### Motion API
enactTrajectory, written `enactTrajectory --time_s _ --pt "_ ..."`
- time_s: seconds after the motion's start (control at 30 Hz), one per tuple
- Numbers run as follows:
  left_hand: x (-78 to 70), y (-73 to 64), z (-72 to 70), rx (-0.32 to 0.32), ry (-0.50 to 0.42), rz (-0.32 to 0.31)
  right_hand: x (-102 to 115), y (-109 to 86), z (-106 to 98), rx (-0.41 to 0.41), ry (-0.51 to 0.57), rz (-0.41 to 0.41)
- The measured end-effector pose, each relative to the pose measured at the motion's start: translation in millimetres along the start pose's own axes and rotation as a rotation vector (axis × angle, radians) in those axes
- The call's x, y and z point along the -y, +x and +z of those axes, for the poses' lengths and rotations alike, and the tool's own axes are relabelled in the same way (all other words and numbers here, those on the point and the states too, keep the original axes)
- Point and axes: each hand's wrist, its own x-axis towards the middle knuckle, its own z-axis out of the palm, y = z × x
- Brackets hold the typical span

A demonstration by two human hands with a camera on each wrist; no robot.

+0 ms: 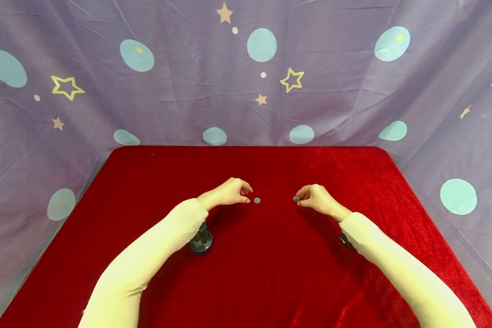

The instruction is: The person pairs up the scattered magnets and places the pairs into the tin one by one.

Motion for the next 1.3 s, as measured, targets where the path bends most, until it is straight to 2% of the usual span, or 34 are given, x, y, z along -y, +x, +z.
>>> enactTrajectory --time_s 0.23,0.3,0.37,0.47,0.53,0.6,0.7,0.77,0.87,0.93,1.03,1.1,1.13,1.2,1.23,1.3 --pt "-2.5 12.1 8.7 0.027 0.0 -0.002 -3.6 6.8 -1.5 0.005 -0.007 0.018" --pt "1.4 18.5 12.9 0.042 -0.009 -0.012 -6.0 9.2 -1.2 0.009 -0.009 0.021" --pt "7.9 24.0 19.2 0.035 0.018 0.003 -8.4 11.5 -0.2 0.012 -0.009 0.022" --pt "76.9 61.8 61.9 0.015 0.025 0.056 -11.5 13.7 1.1 0.016 -0.007 0.017" --pt "135.8 92.8 98.9 0.004 0.036 0.084 -13.5 14.8 2.1 0.017 -0.004 0.018" --pt "205.0 131.1 141.8 0.015 0.02 0.082 -15.6 15.8 3.0 0.022 -0.001 0.019" --pt "252.9 158.9 175.0 0.016 0.032 0.062 -17.7 17.6 4.4 0.024 -0.003 0.031" --pt "271.9 170.2 188.9 0.009 0.04 0.052 -18.3 18.8 4.9 0.027 -0.015 0.028" --pt "282.9 177.5 198.2 0.011 0.048 0.024 -18.0 20.0 5.4 0.029 -0.037 0.02" --pt "284.9 179.8 200.6 0.024 0.058 0.004 -17.9 20.5 5.7 0.031 -0.054 0.016" --pt "277.7 177.2 198.3 0.028 0.081 -0.006 -17.9 20.8 6.4 0.032 -0.072 0.02" --pt "266.0 170.3 192.1 0.015 0.097 0.014 -18.0 20.7 6.8 0.031 -0.083 0.019" --pt "256.7 165.3 186.3 0.016 0.1 0.02 -17.8 20.5 6.9 0.031 -0.089 0.017" --pt "229.0 151.0 168.4 0.031 0.092 0.023 -17.4 20.5 7.2 0.028 -0.092 0.015" --pt "210.6 141.1 156.8 0.031 0.096 0.029 -17.4 20.6 7.1 0.029 -0.096 0.009" --pt "157.3 116.2 123.0 0.075 0.077 -0.023 -17.3 21.2 7.2 0.031 -0.097 0.001"
